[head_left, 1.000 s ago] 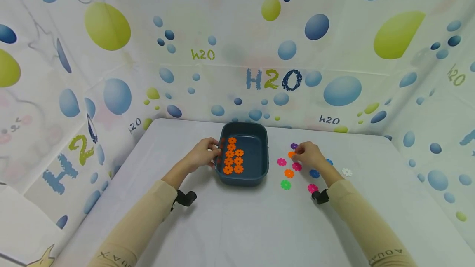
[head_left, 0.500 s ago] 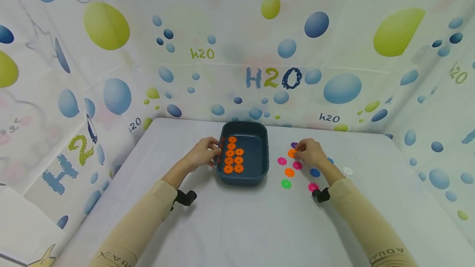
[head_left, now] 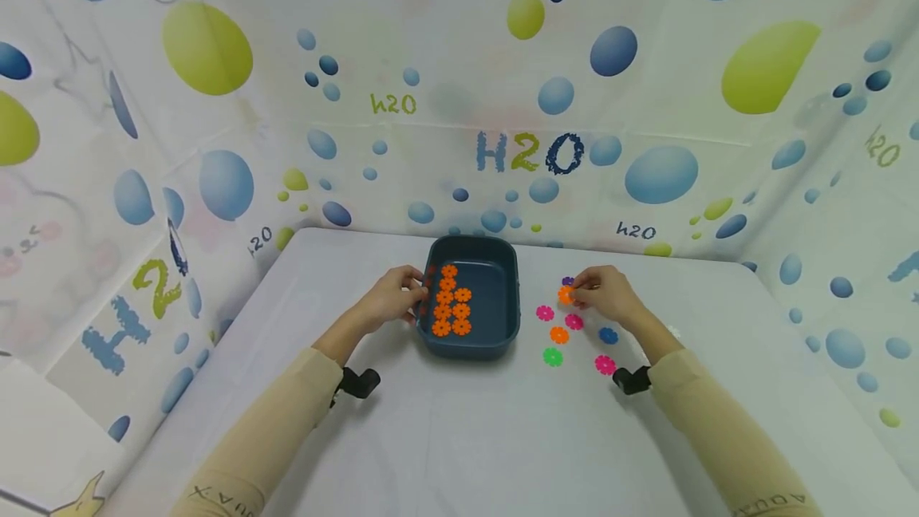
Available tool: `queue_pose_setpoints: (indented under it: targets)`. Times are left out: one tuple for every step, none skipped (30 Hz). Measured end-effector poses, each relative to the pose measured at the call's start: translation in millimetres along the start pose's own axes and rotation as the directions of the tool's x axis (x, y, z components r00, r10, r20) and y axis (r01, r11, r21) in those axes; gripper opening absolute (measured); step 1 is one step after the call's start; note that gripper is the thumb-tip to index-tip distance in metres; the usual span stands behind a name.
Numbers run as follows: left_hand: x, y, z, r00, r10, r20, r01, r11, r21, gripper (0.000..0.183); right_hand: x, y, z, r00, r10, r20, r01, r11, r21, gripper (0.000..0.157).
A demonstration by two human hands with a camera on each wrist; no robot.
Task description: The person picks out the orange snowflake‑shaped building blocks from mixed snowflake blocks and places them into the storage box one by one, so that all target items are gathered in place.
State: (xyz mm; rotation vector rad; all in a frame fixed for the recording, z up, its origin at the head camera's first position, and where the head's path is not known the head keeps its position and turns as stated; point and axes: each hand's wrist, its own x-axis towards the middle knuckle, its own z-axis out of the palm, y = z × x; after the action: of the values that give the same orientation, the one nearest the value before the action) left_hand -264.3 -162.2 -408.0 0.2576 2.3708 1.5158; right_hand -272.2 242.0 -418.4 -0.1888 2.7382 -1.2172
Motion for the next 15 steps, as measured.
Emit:
queue_pose_setpoints:
  targets:
    - [-0.2,0.3,-0.5,1.000,0.002,-0.001,-0.002,1.000,0.001,0.036,-1,-4,-1.6,1.000,-0.013,0.002,0.013,1.000,0.013,0.021]
    - [0.0,0.1,-0.9,1.000,0.006,-0.001,-0.006,1.000,0.002,0.036,-2,-8,-3.1,1.000,-0.029,0.004,0.029,0.999,0.022,0.021]
    - [0.2,0.1,-1.2,1.000,0.007,-0.003,-0.007,1.000,0.001,0.035,-3,-12,-4.6,0.999,-0.045,0.007,0.045,0.998,0.032,0.020]
    - [0.7,-0.1,-1.5,1.000,0.008,-0.005,-0.008,1.000,0.000,0.035,-4,-16,-5.8,0.998,-0.059,0.010,0.059,0.997,0.040,0.020]
    - [0.7,0.0,-1.9,1.000,0.009,-0.006,-0.009,1.000,-0.002,0.035,-5,-21,-6.6,0.997,-0.071,0.012,0.070,0.996,0.048,0.019]
    - [0.6,0.2,-2.2,1.000,0.011,-0.005,-0.011,1.000,-0.002,0.035,-5,-26,-7.2,0.996,-0.085,0.013,0.084,0.995,0.054,0.019]
    - [0.3,0.5,-2.5,1.000,0.010,-0.005,-0.010,1.000,-0.003,0.035,-5,-30,-7.4,0.995,-0.097,0.012,0.096,0.994,0.057,0.019]
    - [0.5,0.4,-2.5,1.000,0.012,-0.004,-0.012,1.000,-0.004,0.036,-5,-35,-7.3,0.994,-0.107,0.013,0.106,0.993,0.053,0.018]
    - [0.5,0.3,-2.5,1.000,0.011,-0.004,-0.011,1.000,-0.006,0.036,-5,-40,-7.1,0.993,-0.117,0.014,0.116,0.992,0.052,0.018]
    - [0.6,0.0,-2.3,1.000,0.012,-0.002,-0.012,1.000,-0.009,0.036,-5,-45,-6.7,0.992,-0.127,0.015,0.126,0.991,0.050,0.018]
    - [0.4,-0.2,-2.3,1.000,0.011,-0.001,-0.011,1.000,-0.012,0.037,-4,-51,-6.1,0.991,-0.135,0.014,0.134,0.990,0.046,0.017]
    - [0.7,-0.8,-2.0,1.000,0.012,0.001,-0.012,1.000,-0.015,0.037,-4,-56,-5.3,0.990,-0.141,0.014,0.140,0.989,0.040,0.016]
    - [1.2,-1.6,-1.7,1.000,0.014,0.002,-0.014,1.000,-0.019,0.037,-4,-63,-4.4,0.989,-0.148,0.016,0.147,0.988,0.040,0.016]
    - [1.3,-2.2,-1.4,1.000,0.015,0.004,-0.015,1.000,-0.022,0.037,-3,-70,-3.4,0.987,-0.157,0.022,0.157,0.987,0.037,0.015]
    - [1.4,-3.0,-1.1,1.000,0.017,0.005,-0.017,1.000,-0.026,0.036,-3,-76,-2.0,0.985,-0.173,0.028,0.172,0.984,0.042,0.015]
